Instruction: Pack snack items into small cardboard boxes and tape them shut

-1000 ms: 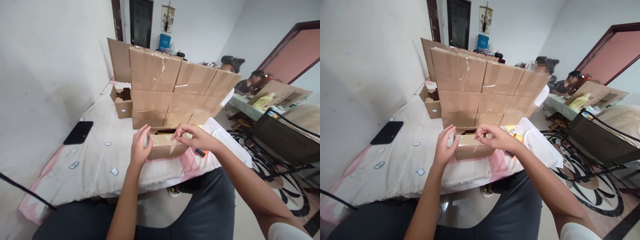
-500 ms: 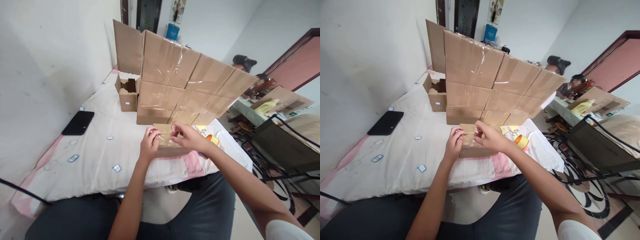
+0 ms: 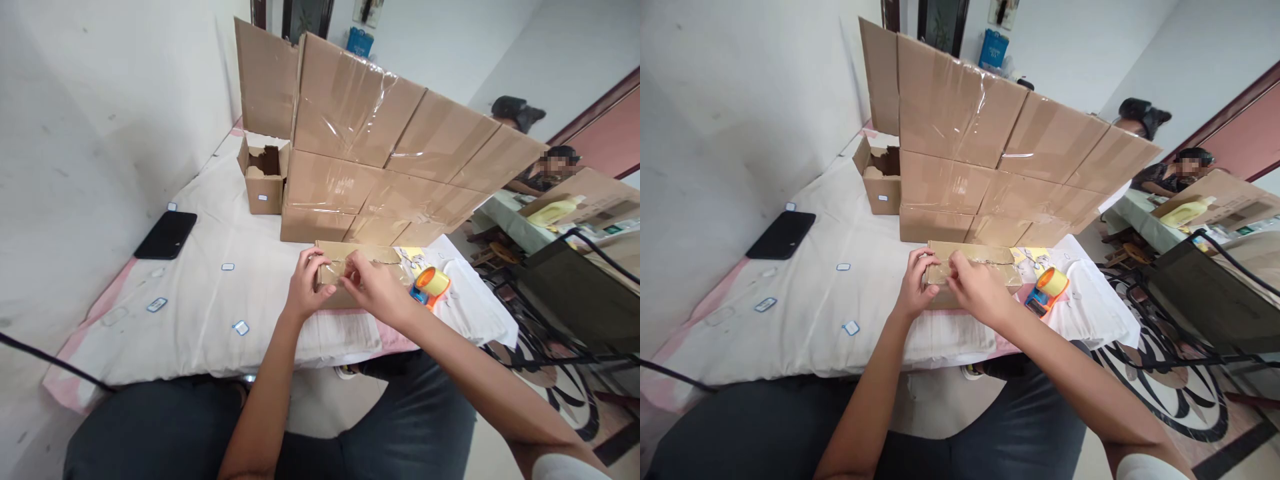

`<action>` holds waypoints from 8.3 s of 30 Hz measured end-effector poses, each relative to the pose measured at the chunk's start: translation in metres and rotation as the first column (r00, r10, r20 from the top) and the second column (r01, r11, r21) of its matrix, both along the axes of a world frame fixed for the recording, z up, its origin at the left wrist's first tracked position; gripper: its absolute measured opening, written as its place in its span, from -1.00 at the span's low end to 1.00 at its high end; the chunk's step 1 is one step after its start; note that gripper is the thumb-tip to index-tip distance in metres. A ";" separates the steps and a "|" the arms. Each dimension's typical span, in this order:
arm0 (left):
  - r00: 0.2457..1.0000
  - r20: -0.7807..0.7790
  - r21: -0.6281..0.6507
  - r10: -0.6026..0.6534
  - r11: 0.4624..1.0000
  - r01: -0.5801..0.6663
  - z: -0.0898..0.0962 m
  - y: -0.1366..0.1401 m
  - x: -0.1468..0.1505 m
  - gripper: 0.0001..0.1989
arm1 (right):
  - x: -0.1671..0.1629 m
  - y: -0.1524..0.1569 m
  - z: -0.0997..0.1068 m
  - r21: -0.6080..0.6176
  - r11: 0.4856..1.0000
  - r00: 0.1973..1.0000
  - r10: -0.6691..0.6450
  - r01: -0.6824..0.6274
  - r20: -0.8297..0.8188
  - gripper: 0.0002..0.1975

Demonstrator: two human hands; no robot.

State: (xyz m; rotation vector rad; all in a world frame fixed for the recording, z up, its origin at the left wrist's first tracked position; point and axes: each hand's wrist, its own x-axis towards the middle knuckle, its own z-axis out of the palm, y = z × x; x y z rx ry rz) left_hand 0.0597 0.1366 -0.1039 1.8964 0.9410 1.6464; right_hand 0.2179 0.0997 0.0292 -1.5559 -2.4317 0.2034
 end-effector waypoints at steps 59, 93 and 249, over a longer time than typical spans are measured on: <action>0.919 -0.185 0.267 0.348 0.918 -0.294 0.020 -0.039 -0.005 -0.80 | 0.008 0.067 -0.028 -0.019 0.999 0.996 -0.038 0.037 -0.079 -0.56; 0.766 0.049 0.440 0.641 0.675 -0.592 -0.031 -0.019 0.003 -0.65 | 0.381 0.142 -0.169 0.108 0.836 0.820 -0.489 0.538 -0.297 -0.80; 0.630 -0.517 -0.435 -0.580 0.811 0.390 0.102 0.136 0.356 -0.79 | 0.356 0.079 -0.081 0.318 0.851 0.613 -0.005 0.418 -0.790 -0.75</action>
